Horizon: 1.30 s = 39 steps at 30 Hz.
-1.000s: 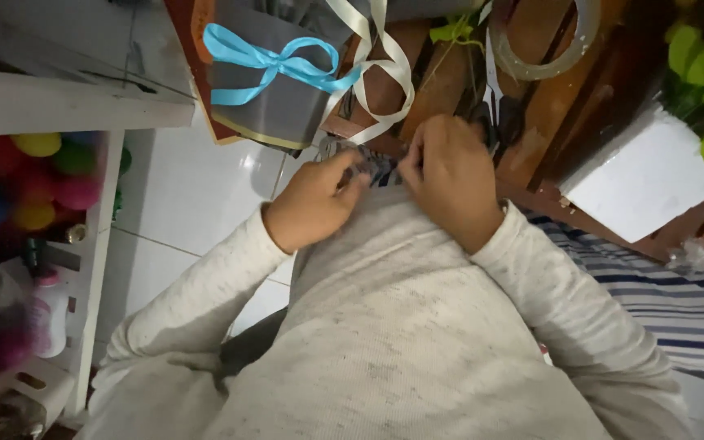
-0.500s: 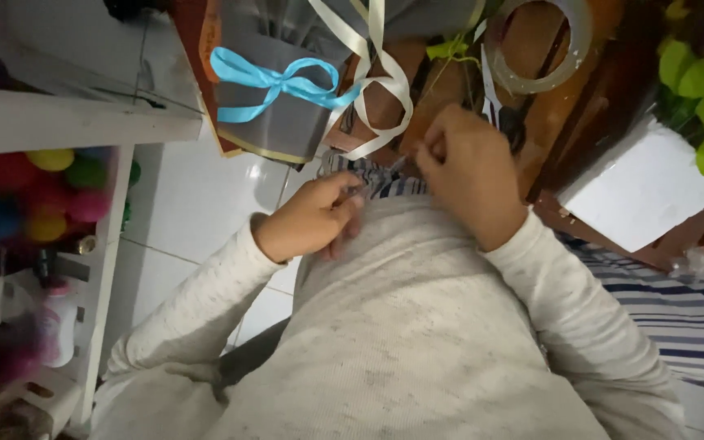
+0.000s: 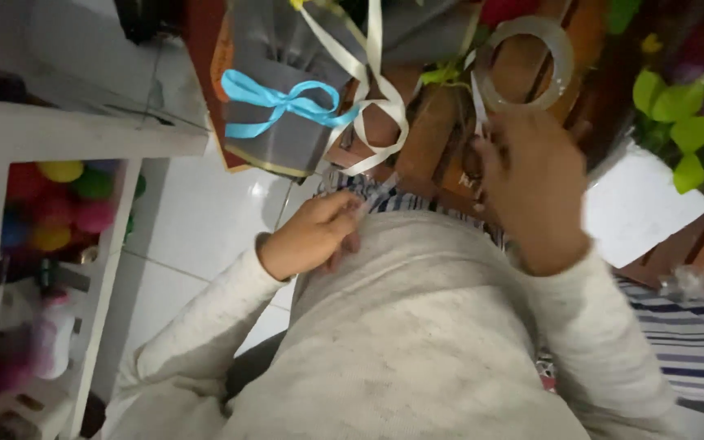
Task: Assembling and wrapping a small floral arrangement using decorative paper, tape, and scissors.
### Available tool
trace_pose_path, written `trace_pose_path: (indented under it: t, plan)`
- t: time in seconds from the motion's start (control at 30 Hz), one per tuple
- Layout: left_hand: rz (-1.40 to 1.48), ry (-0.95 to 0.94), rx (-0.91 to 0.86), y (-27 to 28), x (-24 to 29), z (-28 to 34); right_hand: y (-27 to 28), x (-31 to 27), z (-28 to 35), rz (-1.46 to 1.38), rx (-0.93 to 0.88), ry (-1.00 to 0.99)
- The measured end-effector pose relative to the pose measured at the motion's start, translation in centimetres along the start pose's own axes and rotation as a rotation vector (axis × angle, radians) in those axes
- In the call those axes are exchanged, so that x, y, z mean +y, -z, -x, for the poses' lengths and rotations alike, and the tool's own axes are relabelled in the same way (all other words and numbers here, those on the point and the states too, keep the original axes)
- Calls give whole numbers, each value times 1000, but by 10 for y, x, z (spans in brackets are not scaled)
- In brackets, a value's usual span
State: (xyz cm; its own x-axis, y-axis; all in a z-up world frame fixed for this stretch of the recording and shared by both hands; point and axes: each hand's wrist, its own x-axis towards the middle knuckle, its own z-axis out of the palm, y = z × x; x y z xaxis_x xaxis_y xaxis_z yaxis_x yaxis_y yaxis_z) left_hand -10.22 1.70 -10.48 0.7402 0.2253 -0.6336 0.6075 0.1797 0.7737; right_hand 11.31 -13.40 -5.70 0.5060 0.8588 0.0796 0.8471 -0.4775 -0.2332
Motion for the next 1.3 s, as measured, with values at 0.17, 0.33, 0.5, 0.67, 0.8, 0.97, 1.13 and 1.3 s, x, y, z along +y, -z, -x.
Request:
trace_pose_path:
  t: [0.17,0.33,0.5,0.67,0.8,0.97,1.13,1.3]
  plan:
    - [-16,17,-39,1,-2,-4,-10,23,5,124,-317,-177]
    - [46,42,-86,4,-8,-2,-12,30,-8,248,-315,-62]
    - [112,144,-123,6,-3,0,25,21,8,-222,-444,-170]
    - [91,107,-165,12,-2,-1,1,44,31,-786,-850,-190]
    - [90,135,-162,17,10,4,-11,30,31,-940,-1087,-340]
    - [151,152,-159,15,5,0,-21,20,29,-1070,-1120,-425]
    - [176,147,-174,18,13,0,-22,10,20,-958,-1155,-430]
    - [205,148,-174,17,3,-2,-27,5,20,-958,-1104,-445]
